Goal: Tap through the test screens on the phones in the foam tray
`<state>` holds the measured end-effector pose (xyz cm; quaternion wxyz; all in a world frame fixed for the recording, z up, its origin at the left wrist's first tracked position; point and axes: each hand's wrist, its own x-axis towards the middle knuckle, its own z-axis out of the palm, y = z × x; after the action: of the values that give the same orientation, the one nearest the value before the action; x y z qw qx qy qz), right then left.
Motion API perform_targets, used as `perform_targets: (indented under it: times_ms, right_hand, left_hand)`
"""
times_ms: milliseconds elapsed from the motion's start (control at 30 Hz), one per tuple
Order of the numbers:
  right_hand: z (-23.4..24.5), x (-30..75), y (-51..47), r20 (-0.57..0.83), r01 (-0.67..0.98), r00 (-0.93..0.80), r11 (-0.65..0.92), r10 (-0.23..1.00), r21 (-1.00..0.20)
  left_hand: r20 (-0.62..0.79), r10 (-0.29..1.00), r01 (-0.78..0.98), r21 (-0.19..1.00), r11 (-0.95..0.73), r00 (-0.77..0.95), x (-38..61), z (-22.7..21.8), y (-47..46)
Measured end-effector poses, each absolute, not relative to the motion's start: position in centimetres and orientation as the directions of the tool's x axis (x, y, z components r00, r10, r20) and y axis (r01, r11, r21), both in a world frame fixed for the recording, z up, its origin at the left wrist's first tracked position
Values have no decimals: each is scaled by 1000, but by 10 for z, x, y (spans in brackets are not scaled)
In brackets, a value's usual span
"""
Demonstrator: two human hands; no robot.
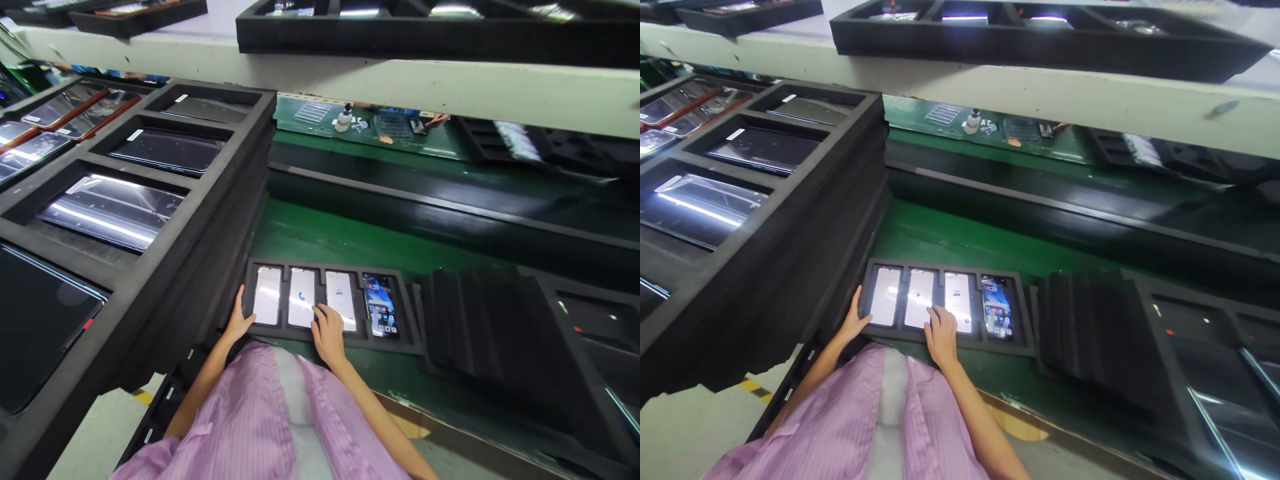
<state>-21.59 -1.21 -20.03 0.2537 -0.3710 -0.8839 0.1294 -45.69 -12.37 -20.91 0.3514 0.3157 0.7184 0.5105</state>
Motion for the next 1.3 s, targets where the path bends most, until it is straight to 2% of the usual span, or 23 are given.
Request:
perform_targets:
  times_ms: [267,400,733,1300]
  right_hand:
    - [-195,-254,-18,322,443,-776,832,543,-335]
    - [-194,-269,-21,317,406,-809,860,495,-308]
    - [-189,-273,-21,239,420,-848,874,474,-243]
    - [-198,-278,-24,272,456,-802,839,532,-297]
  left_hand:
    - [-213,802,37,959,280,-558,-458,-214,-124]
    - [-203,806,31,964,264,-557,-459,-217,-124]
    - [-169,814,62,968,243,-556,-460,-222,-125]
    - [-173,820,45,971,234,-545,-460,-224,-125]
